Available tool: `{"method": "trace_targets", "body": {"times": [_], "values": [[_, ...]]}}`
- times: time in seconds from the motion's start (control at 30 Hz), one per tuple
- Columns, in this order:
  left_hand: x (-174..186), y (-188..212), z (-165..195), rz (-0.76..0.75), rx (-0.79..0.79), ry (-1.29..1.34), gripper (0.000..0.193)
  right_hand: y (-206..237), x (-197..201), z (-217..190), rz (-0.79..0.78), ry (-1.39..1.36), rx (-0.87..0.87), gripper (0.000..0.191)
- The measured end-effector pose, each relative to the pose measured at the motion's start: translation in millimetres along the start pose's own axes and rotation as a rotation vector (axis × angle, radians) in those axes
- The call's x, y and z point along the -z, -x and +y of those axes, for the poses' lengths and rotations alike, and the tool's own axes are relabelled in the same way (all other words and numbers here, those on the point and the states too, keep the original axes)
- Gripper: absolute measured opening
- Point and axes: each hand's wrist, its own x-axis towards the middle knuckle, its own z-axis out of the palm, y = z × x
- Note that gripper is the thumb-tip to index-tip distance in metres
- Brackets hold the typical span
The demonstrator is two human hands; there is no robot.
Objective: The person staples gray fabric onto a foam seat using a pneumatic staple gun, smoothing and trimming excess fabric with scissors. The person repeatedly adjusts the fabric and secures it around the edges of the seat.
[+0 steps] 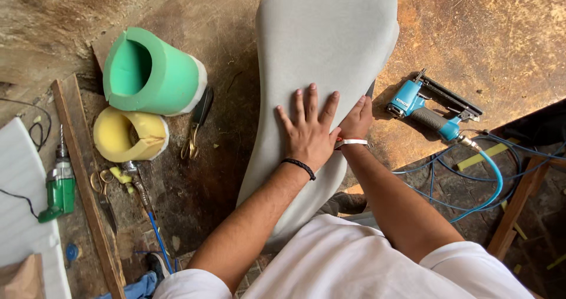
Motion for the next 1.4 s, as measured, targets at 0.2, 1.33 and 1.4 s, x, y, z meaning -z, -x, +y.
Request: {"method": "trace_targets", "body": {"times": [0.2,1.33,1.4], "values": [[7.2,-16.4,20.7,0.029,0.204,-0.02,0.105,-7.1,9.2,-23.0,-0.19,0.06,0.096,0.035],[-0.6,-19.1,35.4,-0.038,0.277,-0.112,0.109,-13.6,152.0,16.0,-0.781,0.15,0.15,0.022],[-1.2,-17.9,33.0,-0.05,0.27,-0.118,0.11,-11.2,155.6,16.5,-0.828,0.242,0.214,0.022]]}}
